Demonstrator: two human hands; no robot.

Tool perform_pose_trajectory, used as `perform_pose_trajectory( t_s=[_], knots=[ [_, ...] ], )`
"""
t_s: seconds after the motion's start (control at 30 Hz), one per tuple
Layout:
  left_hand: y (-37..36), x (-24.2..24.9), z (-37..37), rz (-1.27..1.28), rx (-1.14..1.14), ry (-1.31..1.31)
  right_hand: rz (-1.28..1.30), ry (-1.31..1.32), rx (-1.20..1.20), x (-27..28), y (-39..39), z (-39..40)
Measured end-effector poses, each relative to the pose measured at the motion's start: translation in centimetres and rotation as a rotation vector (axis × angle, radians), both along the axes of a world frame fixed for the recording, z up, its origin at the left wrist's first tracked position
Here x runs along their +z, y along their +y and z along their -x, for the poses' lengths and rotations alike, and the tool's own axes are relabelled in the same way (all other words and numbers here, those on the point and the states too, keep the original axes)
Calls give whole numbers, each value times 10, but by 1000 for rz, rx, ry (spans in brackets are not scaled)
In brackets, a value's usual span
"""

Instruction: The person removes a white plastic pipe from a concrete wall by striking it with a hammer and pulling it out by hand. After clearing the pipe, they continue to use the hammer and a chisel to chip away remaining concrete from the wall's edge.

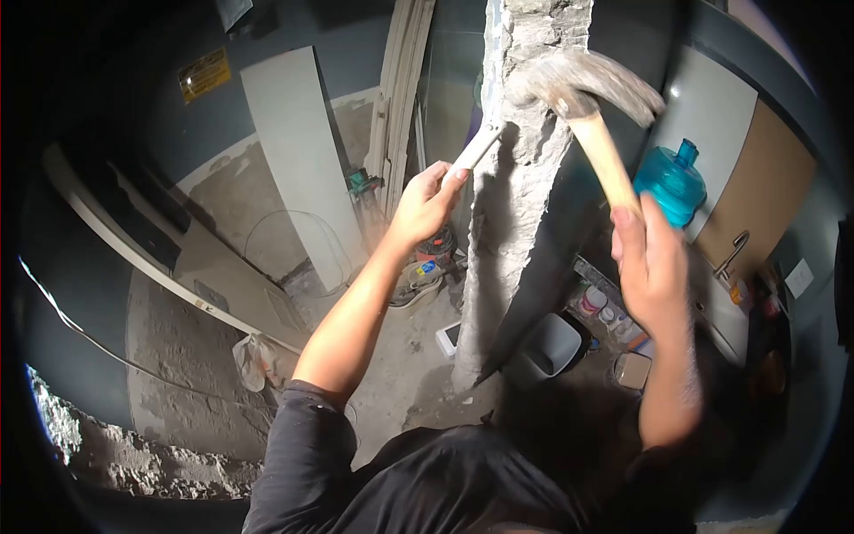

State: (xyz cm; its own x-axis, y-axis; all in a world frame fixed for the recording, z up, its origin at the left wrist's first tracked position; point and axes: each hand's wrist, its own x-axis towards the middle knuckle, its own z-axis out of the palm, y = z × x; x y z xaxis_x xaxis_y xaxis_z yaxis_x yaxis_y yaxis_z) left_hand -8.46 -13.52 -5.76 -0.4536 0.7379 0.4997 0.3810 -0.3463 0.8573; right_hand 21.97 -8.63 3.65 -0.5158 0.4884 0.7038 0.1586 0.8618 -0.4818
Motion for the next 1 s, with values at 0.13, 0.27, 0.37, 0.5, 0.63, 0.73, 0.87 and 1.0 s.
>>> perform_pose_trajectory(
  t_s=[0.13, 0.27, 0.37, 0.5, 0.63, 0.73, 0.87, 1.0],
  knots=[
    [-3, 3, 1, 58, -102, -141, -315, -176, -28, 62, -3, 15],
    [4, -7, -7, 5, -33, -73, -474, -104, 39, 95, -22, 33],
    [7, -10, -13, 12, 128, 152, -515, -17, 47, 97, -24, 44],
    [8, -9, -7, 95, 114, 168, -517, -298, -53, 71, 13, 48],
    [12, -4, -5, 100, 82, 149, -612, -588, -283, 99, -6, 44],
    [6, 5, -8, 153, 86, 101, -795, -95, -6, 124, -7, 50],
    [0, 14, -15, 197, 128, 98, -749, 61, 172, 143, -16, 44],
    [-2, 13, -18, 206, 154, 137, -443, -471, -197, 82, 10, 47]
  ],
)
